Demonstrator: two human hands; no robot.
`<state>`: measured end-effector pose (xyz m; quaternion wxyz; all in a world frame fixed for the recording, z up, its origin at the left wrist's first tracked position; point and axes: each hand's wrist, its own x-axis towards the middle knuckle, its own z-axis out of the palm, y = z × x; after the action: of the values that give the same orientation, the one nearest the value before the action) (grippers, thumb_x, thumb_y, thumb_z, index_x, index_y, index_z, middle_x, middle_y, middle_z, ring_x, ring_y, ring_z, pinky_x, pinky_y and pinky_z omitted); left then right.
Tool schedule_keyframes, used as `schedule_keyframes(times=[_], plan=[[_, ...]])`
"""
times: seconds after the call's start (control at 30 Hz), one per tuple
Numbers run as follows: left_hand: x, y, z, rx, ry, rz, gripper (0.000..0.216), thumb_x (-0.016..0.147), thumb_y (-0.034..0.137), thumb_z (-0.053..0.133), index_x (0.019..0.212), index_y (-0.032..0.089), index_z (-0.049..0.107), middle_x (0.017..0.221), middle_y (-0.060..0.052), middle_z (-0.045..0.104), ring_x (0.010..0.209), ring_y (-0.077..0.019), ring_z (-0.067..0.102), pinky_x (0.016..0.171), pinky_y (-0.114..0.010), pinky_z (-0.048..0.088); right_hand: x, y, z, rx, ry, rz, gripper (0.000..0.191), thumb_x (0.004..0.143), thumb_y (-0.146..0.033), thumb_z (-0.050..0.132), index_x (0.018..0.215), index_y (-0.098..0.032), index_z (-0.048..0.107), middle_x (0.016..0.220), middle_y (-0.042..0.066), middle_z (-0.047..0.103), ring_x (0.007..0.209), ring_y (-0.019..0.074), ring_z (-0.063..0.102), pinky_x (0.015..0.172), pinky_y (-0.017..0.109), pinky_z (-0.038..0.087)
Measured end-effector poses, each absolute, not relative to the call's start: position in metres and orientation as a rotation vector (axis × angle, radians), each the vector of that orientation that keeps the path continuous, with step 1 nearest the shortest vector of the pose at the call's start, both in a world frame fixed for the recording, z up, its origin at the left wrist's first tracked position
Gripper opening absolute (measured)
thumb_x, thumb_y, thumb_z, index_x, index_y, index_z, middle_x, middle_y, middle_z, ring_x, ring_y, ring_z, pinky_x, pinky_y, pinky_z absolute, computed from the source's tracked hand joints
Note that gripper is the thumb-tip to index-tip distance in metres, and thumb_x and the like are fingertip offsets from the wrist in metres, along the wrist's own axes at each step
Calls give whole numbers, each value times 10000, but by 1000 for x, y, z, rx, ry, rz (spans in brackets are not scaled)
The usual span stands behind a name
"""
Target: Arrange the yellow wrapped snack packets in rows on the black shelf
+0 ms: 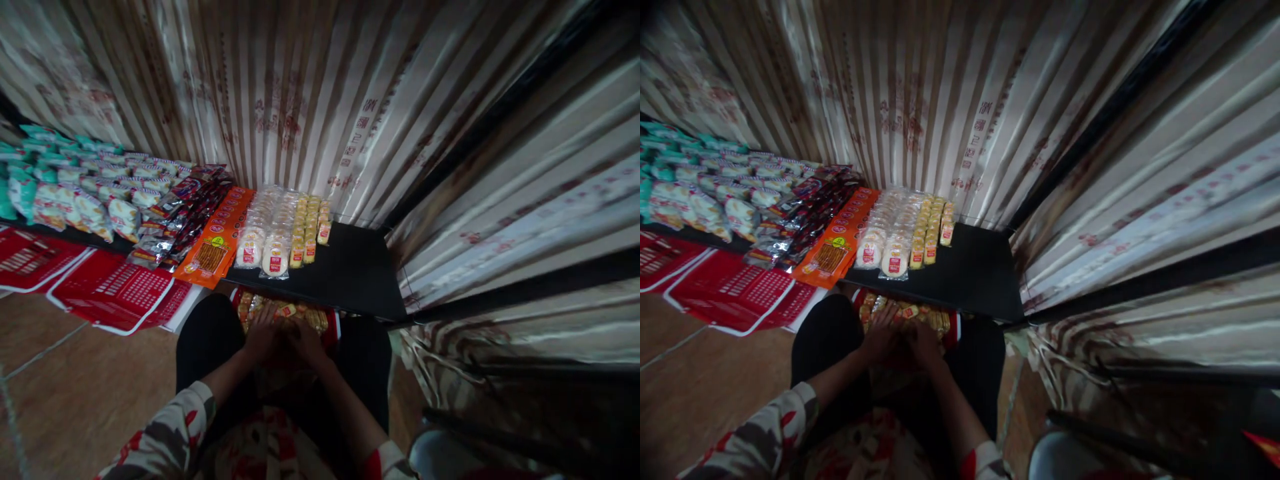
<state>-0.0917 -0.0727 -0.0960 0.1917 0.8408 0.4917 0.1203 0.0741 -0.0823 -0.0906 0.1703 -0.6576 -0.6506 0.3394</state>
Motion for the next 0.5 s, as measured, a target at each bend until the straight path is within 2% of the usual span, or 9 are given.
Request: schedule_keyframes(times=[0.17, 0.27, 0.4, 0.5], plan=[[-93, -89, -89, 2336, 1455, 321, 550, 766, 159, 476, 1312, 160, 407, 1455, -149, 273, 1362, -304, 155, 1064, -506, 182, 74, -90, -87, -1887, -1891, 882, 407, 711, -127, 547, 1114, -167, 589, 1156, 120, 603, 1101, 254, 521, 973, 379, 352], [-100, -93, -82, 2275, 1462, 357, 561, 762, 120, 442, 1320, 133, 390, 1449, -158, 278, 1367, -286, 150, 1065, -494, 216, 75, -90, -82, -1814, -1830, 890, 394, 713, -139, 538, 1103, -182, 578, 1134, 94, 614, 1068, 232, 539, 956, 369, 375], [-108, -94, -67, 2150, 1422, 420, 532, 784, 139, 430, 1313, 108, 390, 1434, -164, 304, 1355, -257, 208, 1077, -456, 252, 80, -89, -68, -1722, -1705, 946, 374, 690, -167, 556, 1065, -172, 556, 1046, 84, 626, 982, 216, 564, 910, 368, 409], [-109, -90, -48, 2022, 1391, 462, 547, 783, 176, 459, 1321, 124, 376, 1426, -142, 331, 1329, -228, 282, 1084, -419, 270, 83, -92, -57, -1577, -1459, 1135, 331, 673, -227, 585, 999, -189, 547, 957, 55, 625, 892, 185, 579, 852, 345, 445]])
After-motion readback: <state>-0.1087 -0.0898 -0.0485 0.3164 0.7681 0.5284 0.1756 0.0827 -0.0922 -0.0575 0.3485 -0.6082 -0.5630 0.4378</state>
